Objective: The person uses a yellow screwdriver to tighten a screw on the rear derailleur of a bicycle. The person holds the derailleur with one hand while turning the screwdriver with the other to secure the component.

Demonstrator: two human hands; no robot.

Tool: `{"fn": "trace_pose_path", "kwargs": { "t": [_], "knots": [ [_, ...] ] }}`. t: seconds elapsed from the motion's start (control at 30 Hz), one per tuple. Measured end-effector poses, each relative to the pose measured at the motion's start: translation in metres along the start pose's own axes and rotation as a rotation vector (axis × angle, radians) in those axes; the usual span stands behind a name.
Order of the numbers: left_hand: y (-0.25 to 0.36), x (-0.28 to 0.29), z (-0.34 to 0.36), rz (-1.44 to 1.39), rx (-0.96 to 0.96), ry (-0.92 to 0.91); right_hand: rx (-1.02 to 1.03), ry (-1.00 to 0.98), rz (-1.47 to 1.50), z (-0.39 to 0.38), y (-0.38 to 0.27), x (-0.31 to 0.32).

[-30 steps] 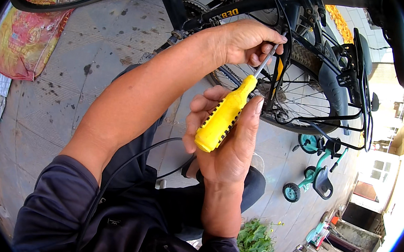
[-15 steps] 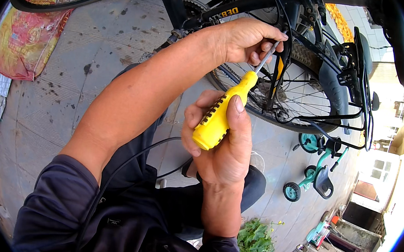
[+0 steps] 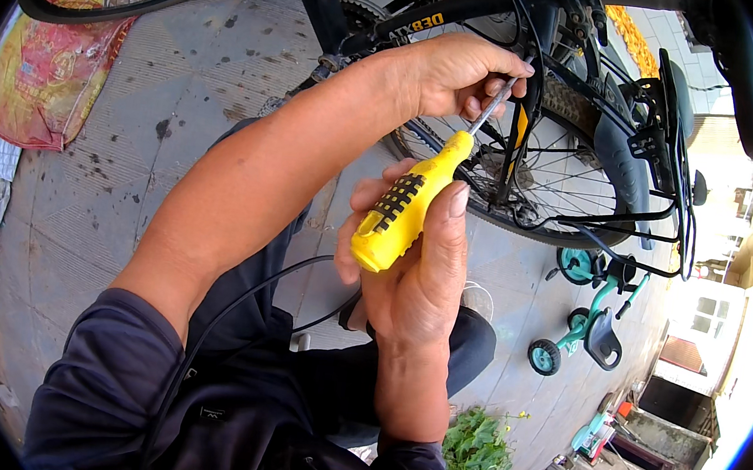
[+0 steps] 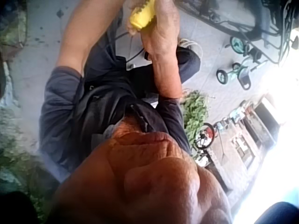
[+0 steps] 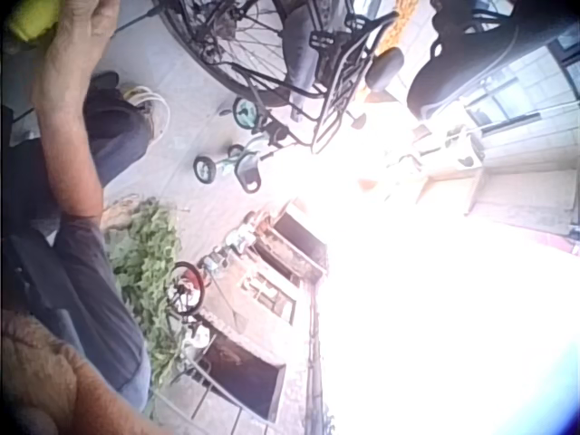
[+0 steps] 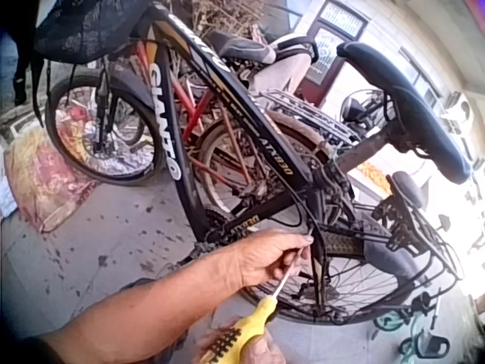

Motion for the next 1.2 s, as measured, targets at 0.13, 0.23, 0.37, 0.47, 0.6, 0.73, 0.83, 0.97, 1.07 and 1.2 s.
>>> {"fn": "trace_pose_path", "kwargs": {
  "t": [0.13, 0.23, 0.37, 0.47, 0.6, 0.73, 0.83, 0.97, 1.07, 1.2],
  "knots": [
    [0.002, -0.001, -0.002, 0.012, -0.004, -0.006, -0.003, 0.042, -0.178, -0.001, -0.003, -0.001],
    [0.002, -0.001, -0.001, -0.002, -0.004, -0.018, -0.023, 0.019, -0.094, -0.002, -0.003, -0.003],
    [0.002, -0.004, -0.002, -0.003, -0.001, -0.015, -0.057, -0.106, 0.146, -0.001, 0.003, -0.006],
    [0.003, -0.006, -0.003, 0.002, -0.002, -0.017, -0.063, -0.219, 0.291, -0.002, 0.001, -0.014],
    [0.002, -0.007, -0.003, 0.004, -0.002, 0.003, -0.086, -0.254, 0.521, -0.003, 0.001, -0.019],
    [0.001, -0.004, 0.001, -0.023, -0.021, -0.030, -0.055, -0.112, 0.183, -0.001, -0.001, -0.010],
    [0.000, -0.001, 0.001, -0.020, -0.021, -0.008, -0.018, 0.048, -0.112, -0.001, -0.004, 0.005],
    [0.000, 0.000, 0.000, -0.005, -0.009, 0.003, 0.027, 0.136, -0.266, -0.002, -0.012, 0.010],
    [0.001, -0.002, -0.001, 0.003, 0.011, 0.008, -0.009, 0.115, -0.211, 0.000, -0.013, 0.011],
    [0.002, -0.004, -0.003, -0.002, 0.004, 0.011, -0.047, 0.057, -0.055, 0.001, -0.007, 0.010]
  ]
}}
Point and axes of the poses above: each hand's wrist, its own z-axis towards the middle knuckle, its own x-axis out of the back of the hand, y = z × x, the point moved 8 cm from there along z, towards the middle knuckle, and after that the axes turned 8 degrees about z, right-handed, at the moved point
